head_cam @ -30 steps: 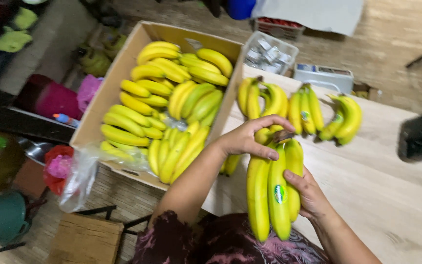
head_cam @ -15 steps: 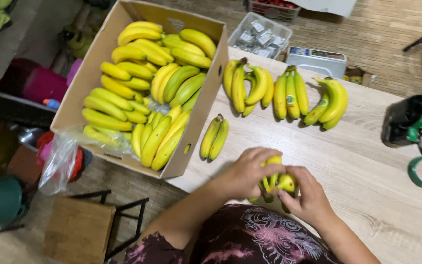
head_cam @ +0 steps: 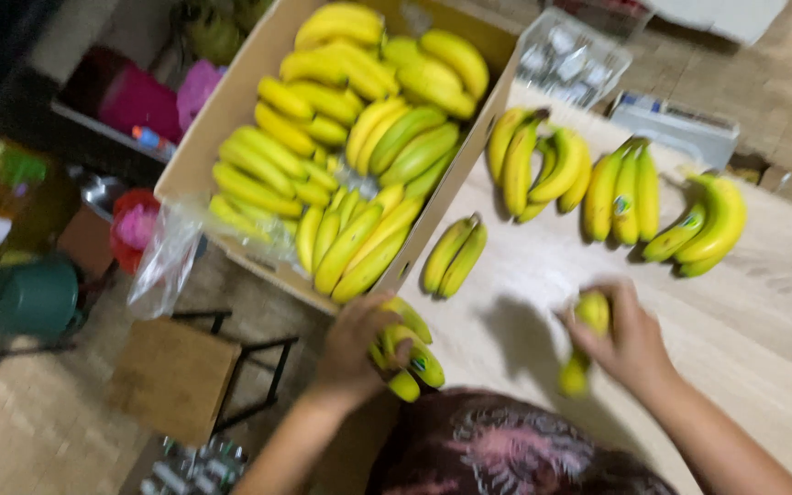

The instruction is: Arranging bunches of bananas from a cardboard box onto a wooden table.

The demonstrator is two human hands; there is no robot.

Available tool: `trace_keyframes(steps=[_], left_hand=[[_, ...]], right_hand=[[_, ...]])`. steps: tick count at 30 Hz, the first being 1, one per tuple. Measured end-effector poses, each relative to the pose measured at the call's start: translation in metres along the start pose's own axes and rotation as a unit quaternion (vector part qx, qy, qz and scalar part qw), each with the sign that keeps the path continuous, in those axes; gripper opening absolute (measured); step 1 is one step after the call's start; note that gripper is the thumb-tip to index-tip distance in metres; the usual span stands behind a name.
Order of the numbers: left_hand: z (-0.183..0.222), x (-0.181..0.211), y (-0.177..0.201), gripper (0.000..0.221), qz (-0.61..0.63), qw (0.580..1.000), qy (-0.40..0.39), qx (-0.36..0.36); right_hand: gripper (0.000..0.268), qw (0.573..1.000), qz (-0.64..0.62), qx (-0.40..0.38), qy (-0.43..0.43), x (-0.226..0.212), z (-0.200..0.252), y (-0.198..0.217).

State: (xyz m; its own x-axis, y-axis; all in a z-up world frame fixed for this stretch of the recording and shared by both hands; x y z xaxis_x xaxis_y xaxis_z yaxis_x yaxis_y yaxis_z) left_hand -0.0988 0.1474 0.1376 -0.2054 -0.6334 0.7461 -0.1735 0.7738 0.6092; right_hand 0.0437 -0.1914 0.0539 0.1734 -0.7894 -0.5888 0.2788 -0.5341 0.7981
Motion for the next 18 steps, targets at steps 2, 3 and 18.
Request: trace_keyframes(steps=[2, 3, 18], left_hand=[[0.003, 0.005, 0.019, 0.034, 0.054, 0.998, 0.009, 0.038], [0.001, 0.006, 0.032, 0.045, 0.107, 0.991, 0.006, 0.076], [-0.054, -0.083, 0.013, 0.058, 0.658, 0.737, -0.067, 0.138]], right_hand=[[0.036, 0.988, -0.148, 0.014, -0.042, -0.024, -0.035, -0.038], [0.017, 0.952, -0.293, 0.035, -0.083, -0.035, -0.057, -0.057], [0.083, 0.978, -0.123, 0.107, 0.126, -0.088, -0.155, -0.163]])
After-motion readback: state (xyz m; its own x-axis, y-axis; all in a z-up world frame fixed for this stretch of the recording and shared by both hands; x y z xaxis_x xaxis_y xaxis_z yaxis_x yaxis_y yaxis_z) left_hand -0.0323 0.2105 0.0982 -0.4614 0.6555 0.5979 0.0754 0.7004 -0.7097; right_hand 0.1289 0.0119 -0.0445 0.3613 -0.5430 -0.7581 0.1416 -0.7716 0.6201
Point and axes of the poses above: each hand's wrist, its own z-axis away from the middle knuckle, its own y-axis out of the back of the hand, x = y × z, the point moved 5 cm from there along -z, towards the middle knuckle, and after that the axes turned 7 degrees about z, right-handed, at the moved point
